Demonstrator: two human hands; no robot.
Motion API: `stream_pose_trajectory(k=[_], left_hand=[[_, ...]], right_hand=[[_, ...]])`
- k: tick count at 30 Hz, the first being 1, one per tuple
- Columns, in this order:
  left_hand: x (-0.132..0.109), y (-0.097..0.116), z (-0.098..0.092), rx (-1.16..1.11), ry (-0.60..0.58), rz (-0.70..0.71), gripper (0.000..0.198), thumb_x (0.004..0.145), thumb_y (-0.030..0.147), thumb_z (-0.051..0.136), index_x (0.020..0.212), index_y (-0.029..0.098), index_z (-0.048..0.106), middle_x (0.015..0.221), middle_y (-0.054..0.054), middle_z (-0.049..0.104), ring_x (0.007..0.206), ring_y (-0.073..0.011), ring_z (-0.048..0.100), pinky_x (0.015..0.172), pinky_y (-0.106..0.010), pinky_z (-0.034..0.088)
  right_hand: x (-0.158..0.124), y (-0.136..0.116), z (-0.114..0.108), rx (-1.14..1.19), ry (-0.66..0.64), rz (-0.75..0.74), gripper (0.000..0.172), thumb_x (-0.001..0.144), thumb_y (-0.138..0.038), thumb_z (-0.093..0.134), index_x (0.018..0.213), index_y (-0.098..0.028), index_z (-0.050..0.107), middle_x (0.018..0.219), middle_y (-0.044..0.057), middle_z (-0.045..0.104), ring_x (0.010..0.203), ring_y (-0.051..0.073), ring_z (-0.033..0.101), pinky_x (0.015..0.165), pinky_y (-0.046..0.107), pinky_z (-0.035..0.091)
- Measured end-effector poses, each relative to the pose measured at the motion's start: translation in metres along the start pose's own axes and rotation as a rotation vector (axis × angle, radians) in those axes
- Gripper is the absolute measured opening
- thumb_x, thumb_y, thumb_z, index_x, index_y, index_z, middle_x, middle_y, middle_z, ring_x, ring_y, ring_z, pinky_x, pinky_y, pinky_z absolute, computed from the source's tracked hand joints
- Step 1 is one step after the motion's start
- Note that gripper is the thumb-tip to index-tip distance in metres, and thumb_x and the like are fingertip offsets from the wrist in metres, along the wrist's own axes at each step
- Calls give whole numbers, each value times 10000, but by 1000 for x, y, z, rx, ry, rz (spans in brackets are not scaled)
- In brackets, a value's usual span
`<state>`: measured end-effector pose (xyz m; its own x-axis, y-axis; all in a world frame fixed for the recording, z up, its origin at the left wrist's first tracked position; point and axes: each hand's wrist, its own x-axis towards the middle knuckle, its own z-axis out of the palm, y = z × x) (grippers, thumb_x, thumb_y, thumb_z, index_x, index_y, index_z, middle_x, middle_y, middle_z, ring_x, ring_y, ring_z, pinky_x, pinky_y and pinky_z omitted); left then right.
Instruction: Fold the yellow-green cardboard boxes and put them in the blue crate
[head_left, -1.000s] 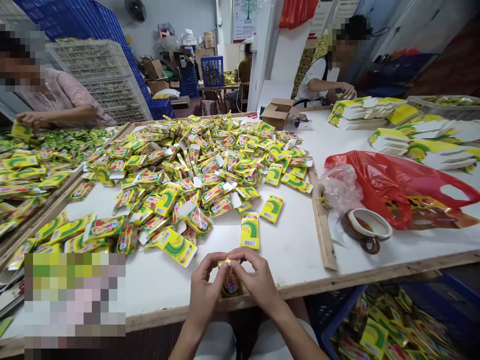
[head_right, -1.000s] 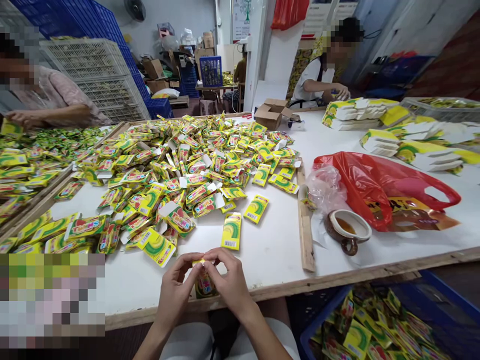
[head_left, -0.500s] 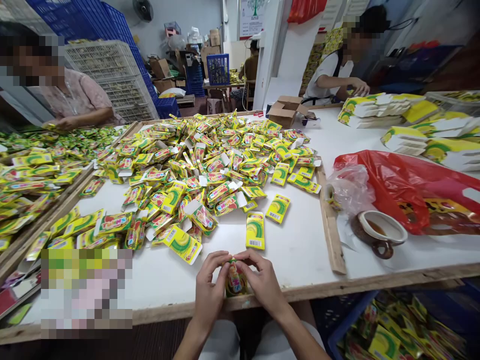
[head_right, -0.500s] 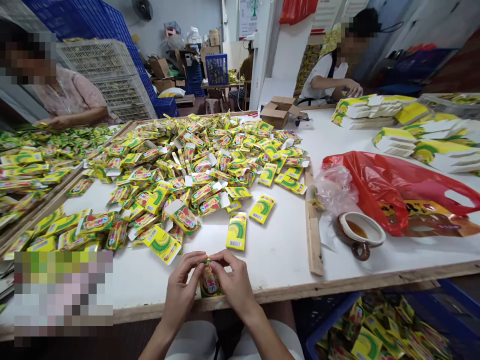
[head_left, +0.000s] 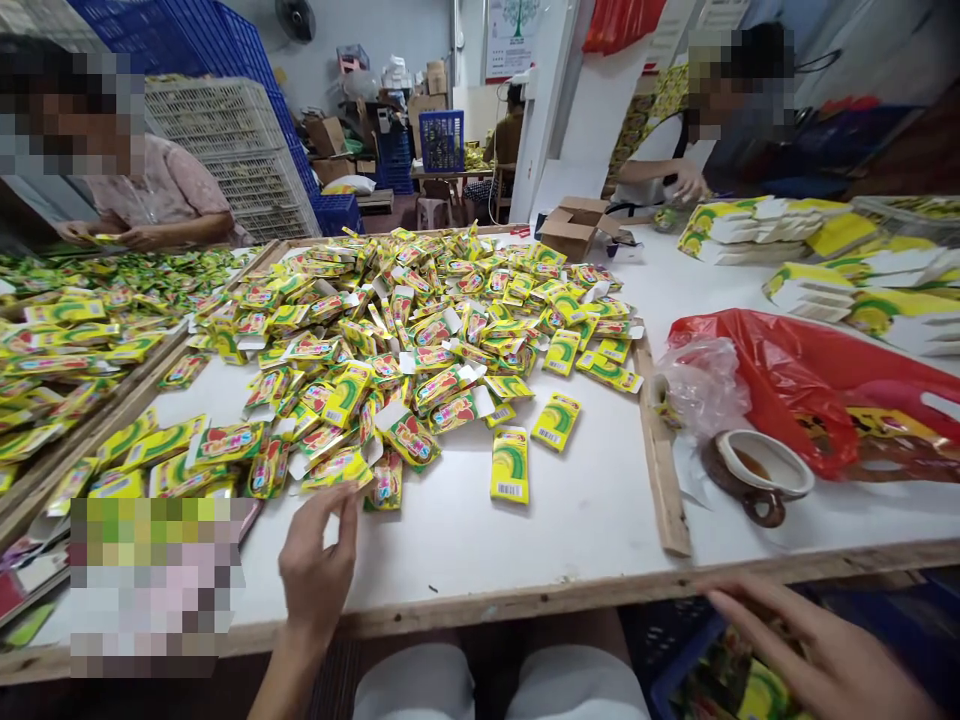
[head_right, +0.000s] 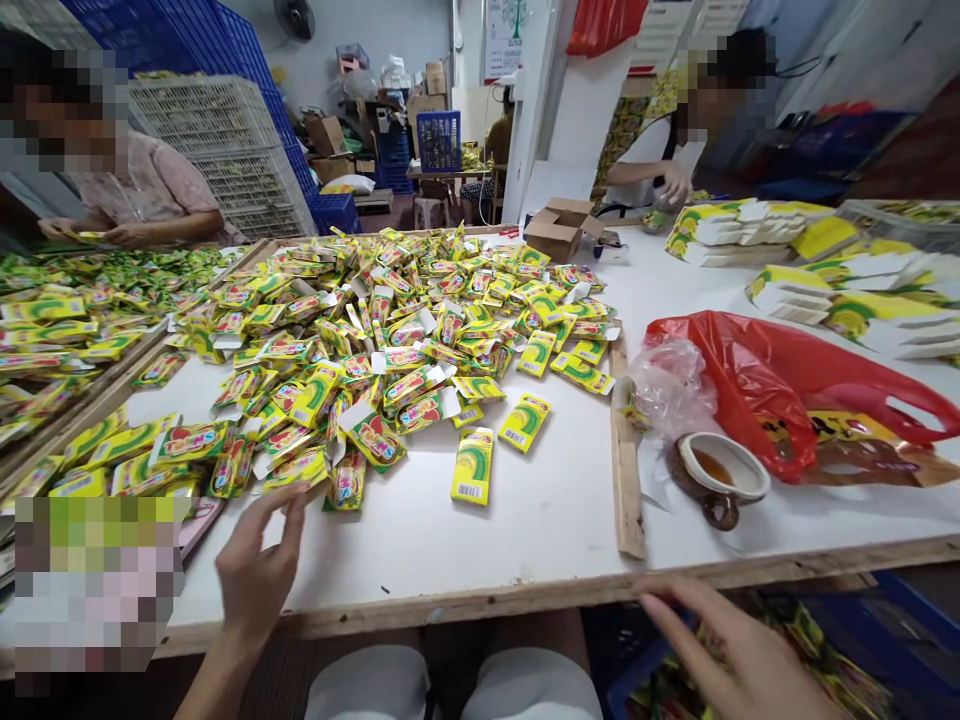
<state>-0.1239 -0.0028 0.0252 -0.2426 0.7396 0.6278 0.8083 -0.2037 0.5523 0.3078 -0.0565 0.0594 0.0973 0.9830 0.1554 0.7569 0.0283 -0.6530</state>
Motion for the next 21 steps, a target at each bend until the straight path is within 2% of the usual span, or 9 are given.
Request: stream_pose_trajectory(k=[2,3,6,8,10,13,14,18,21], left_hand=[[3,25,-5,-72,69,-111,153,816,216,578,961,206,625,923,-40,676,870,-199,624,843,-319,471],[4,37,-4,-127,31,-148,134,820,226,572,941,208,627,894,-30,678,836,-189,626,797,-293,480],[-1,68,12,-346,-284,-166,101,839,248,546,867,207,634,820,-18,681,772,-172,630,705,-248,484],[-9,78,31,-479,-470,-193,118,857,261,527,840,197,624,805,-27,671,770,-170,627,702,-247,484],[-19,80,46,-599,-491,-298,125,875,279,506,934,200,584,844,-33,654,785,-161,621,714,-254,490],[-33,76,57,-755,-338,-465,295,858,295,547,1130,239,447,952,-33,628,827,-144,619,758,-272,504],[-37,74,57,-775,-331,-489,324,845,294,569,1138,242,440,957,-31,627,832,-143,621,768,-275,506],[-40,67,51,-724,-540,-472,162,839,285,573,968,190,601,905,-47,660,844,-166,632,770,-267,507],[-37,66,51,-692,-583,-426,152,854,273,548,923,180,646,953,-66,669,925,-193,626,832,-296,495]], right_hand=[[15,-35,33,116,-122,-49,204,777,-432,607,823,-260,705,907,65,731,838,258,685,708,295,564],[20,-54,52,205,-155,-74,190,813,-401,572,851,-255,687,978,71,714,914,254,668,756,299,553],[29,-101,105,498,-206,-138,137,846,-309,552,950,-241,610,1158,80,636,1084,233,590,883,314,497],[29,-116,133,635,-251,-151,161,833,-275,574,987,-231,559,1124,78,637,1040,216,601,888,322,486],[28,-118,153,708,-269,-121,178,831,-261,579,994,-226,518,989,54,660,905,191,627,824,308,501],[30,-109,165,776,-249,-60,199,848,-251,559,1021,-229,463,831,11,651,780,166,620,737,278,502],[31,-106,166,789,-243,-49,207,850,-247,558,1029,-229,456,820,7,647,778,166,618,732,275,499],[37,-103,164,738,-285,-76,111,856,-238,552,963,-207,560,860,27,651,808,170,609,747,273,481],[43,-106,164,692,-325,-150,139,885,-234,513,838,-190,636,848,39,660,821,174,609,761,276,469]])
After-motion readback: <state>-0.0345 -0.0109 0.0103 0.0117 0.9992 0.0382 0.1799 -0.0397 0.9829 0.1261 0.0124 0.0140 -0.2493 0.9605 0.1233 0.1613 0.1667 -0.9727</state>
